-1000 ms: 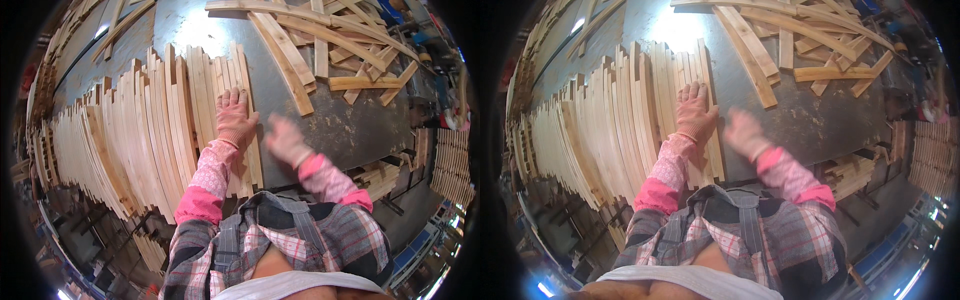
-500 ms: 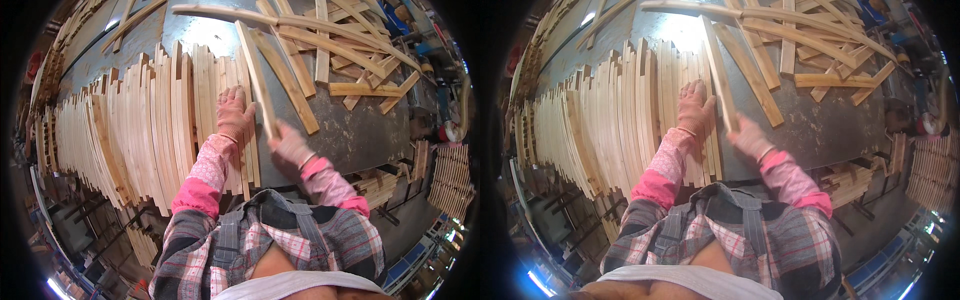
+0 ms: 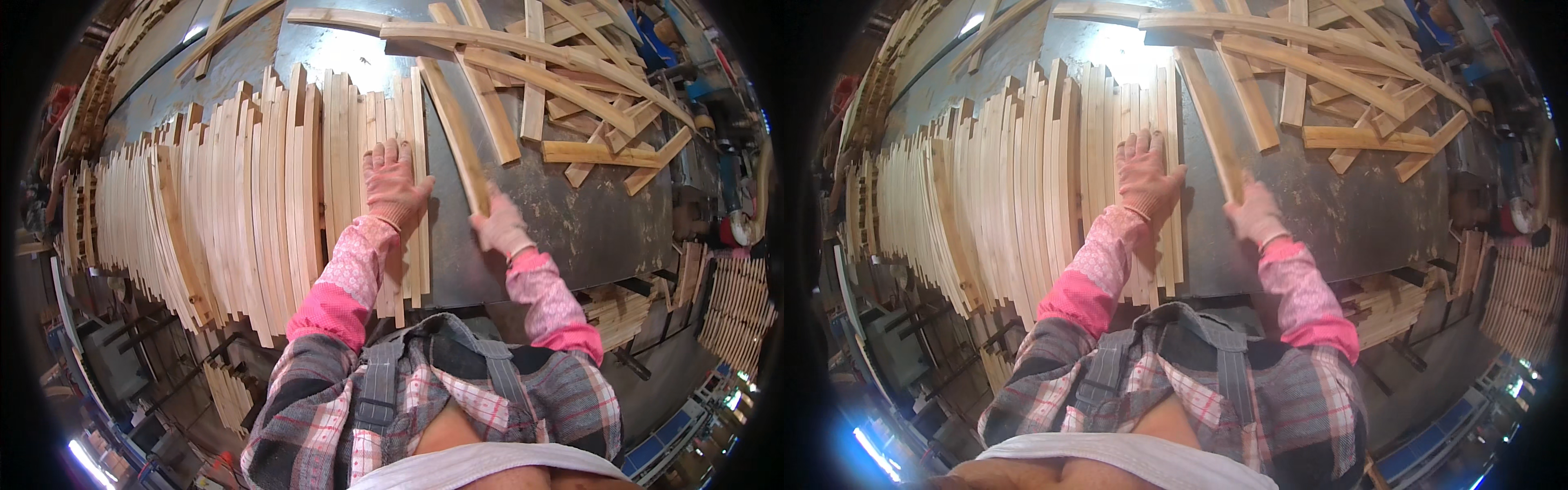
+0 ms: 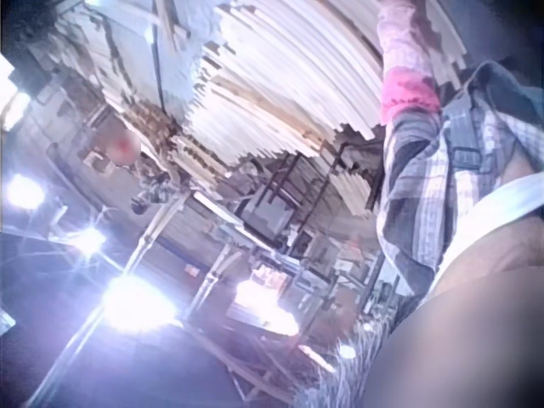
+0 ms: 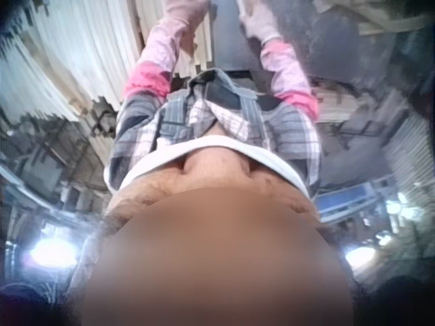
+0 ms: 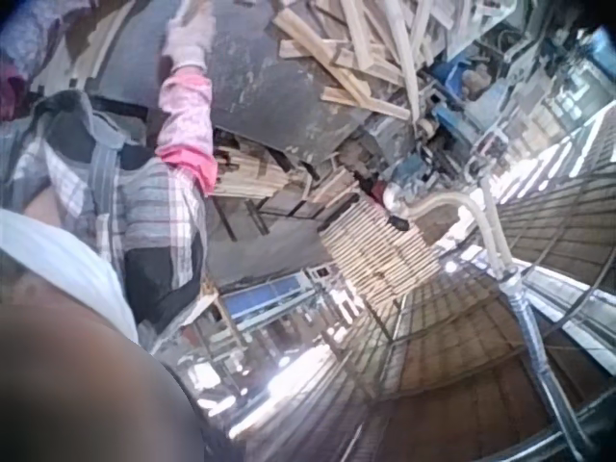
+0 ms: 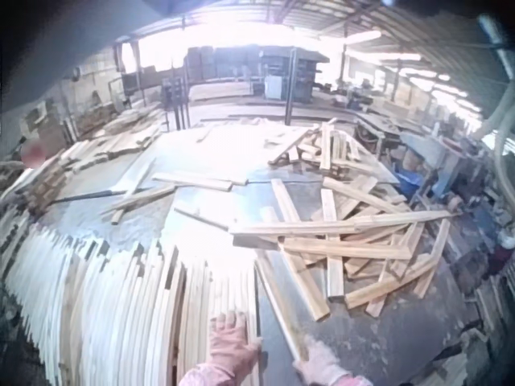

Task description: The person picks up individual wooden planks from a disorganized pile on a metal table and arranges them into a neat, vertical stack. The person handles the planks one by one, aligning them carefully to form a uniform pile.

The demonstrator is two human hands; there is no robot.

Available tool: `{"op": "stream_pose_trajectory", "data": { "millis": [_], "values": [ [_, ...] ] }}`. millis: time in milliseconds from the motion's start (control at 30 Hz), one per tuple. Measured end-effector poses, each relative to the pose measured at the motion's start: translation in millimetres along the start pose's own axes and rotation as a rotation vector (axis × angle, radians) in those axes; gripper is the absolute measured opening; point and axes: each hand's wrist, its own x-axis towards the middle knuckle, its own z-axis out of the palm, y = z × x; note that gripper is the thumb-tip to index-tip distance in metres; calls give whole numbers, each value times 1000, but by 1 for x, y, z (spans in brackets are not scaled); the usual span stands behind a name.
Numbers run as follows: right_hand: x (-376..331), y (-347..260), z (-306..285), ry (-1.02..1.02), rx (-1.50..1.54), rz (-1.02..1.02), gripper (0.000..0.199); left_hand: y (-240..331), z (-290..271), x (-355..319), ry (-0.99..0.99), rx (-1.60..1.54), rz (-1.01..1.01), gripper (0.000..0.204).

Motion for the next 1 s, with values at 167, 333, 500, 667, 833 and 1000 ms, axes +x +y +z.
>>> {"op": "stream_pose_trajectory", "data": {
  "millis": [167,333,500,667,833,1000],
  "values": [
    [-57,-63,24,-523,263,-148,72,-3,15,1,54,-24,-46,87],
    [82,-22,-33,217,-127,-79,77,14,-3,3,9,-46,-54,85],
    [137,-55,-81,19,-392,207,86,27,-12,12,-31,-3,-71,83],
    [40,-33,-39,-223,253,-54,78,22,14,23,-30,-31,-239,92],
    [-27,-16,10,-669,129,-551,57,48,31,35,21,169,-281,101],
    [145,-18,-134,182,157,-462,36,60,20,42,-28,206,-300,96]
  ]
}}
